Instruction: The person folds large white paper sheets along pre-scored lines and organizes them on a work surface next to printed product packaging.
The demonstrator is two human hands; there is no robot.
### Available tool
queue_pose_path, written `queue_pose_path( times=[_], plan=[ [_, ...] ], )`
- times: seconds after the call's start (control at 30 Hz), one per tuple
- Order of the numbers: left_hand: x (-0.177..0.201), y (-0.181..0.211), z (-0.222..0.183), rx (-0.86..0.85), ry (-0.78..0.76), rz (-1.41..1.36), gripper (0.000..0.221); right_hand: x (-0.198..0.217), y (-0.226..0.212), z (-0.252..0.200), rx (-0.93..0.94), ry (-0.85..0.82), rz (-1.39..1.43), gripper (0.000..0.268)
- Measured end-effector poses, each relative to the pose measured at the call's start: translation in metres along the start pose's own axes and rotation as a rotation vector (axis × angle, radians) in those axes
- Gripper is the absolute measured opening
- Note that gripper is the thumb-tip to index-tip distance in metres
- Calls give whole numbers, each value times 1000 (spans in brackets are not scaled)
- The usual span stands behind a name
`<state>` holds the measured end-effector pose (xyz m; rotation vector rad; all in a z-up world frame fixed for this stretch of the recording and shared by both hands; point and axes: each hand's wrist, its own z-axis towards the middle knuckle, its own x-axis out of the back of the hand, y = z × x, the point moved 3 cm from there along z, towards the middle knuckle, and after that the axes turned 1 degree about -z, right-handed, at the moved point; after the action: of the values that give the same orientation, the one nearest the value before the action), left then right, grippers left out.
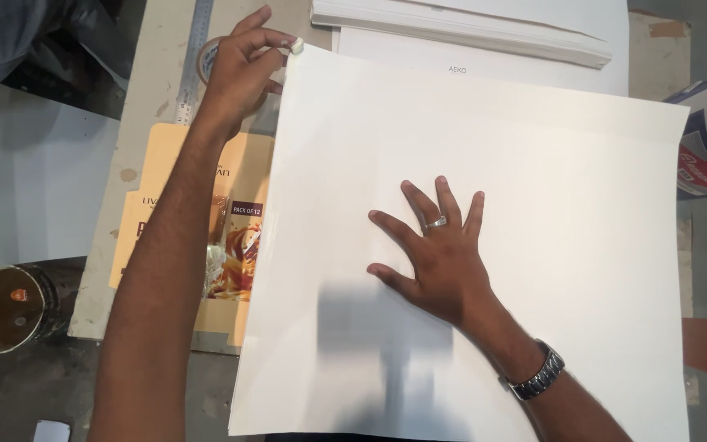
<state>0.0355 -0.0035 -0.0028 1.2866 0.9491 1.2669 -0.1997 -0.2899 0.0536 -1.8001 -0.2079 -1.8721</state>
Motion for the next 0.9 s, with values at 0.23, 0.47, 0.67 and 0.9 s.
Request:
queue_pose_path(
  times=[0.23,0.47,0.67,0.9],
  plan=[
    [5,-1,-11,3,38,130,23,-1,-1,-1,6,-9,5,65],
    [5,18,-96,-65,-29,74,23,-3,0,-2,9,-27,3,65],
    [1,29,-203,13,3,74,29,-5,4,-1,-4,-24,-18,66],
    [-7,52,-335,-24,8,101,35,-1,5,-1,-3,-30,10,62]
  ],
)
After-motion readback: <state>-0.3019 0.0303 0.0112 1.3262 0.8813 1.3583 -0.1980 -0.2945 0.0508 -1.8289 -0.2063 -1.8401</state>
